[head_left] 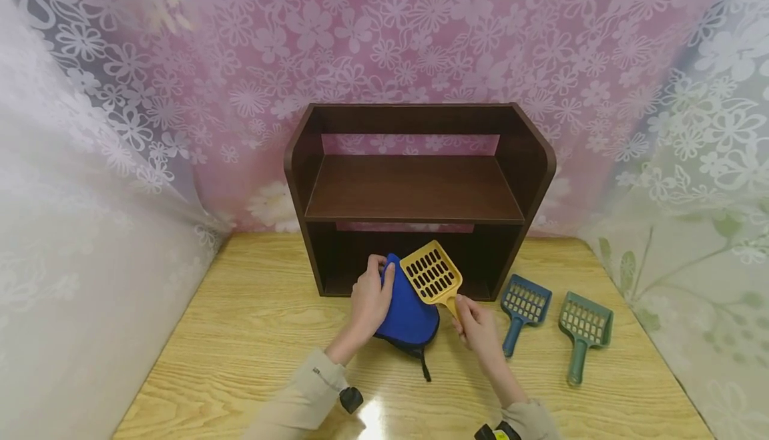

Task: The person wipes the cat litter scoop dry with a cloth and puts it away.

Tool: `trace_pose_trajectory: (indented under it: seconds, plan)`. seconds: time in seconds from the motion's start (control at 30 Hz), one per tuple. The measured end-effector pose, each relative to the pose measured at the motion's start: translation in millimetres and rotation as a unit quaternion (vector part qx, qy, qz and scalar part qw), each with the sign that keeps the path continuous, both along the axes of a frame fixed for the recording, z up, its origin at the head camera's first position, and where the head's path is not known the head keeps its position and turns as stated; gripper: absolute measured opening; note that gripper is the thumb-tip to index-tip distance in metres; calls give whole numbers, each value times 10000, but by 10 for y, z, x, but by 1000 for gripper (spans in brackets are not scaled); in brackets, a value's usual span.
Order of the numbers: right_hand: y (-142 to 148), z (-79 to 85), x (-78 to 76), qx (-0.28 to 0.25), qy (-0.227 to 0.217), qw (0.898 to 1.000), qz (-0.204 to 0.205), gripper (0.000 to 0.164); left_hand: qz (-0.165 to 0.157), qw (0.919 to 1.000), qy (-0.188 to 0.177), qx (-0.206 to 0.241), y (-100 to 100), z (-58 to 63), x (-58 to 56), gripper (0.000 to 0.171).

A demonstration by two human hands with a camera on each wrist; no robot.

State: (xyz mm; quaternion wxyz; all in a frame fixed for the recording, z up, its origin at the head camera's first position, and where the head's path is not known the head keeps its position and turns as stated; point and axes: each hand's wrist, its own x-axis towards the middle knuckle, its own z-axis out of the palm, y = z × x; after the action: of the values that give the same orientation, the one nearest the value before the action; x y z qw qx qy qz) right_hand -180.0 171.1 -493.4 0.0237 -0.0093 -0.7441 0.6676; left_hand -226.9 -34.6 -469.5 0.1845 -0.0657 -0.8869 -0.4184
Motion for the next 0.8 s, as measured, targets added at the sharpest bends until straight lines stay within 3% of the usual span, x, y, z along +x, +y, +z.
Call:
trace_pose_trajectory:
  seconds: [0.13, 0.27, 0.6, 0.8]
  plan:
    - [-91, -109, -2, 266, 180, 9992, -229, 47, -40, 9995, -64, 322, 41, -15, 20, 24]
    - [-148, -118, 4, 274, 249, 9987, -345, 47, -39, 9982, -148, 577, 68, -33, 40, 23]
    - [-251, 230, 102, 230, 261, 9984, -454, 40, -428, 9948, -260, 882, 165, -65, 179, 22]
    - [-229, 216, 45, 137, 251, 9989, -382, 40, -634, 9921, -447, 989, 223, -73, 262, 22]
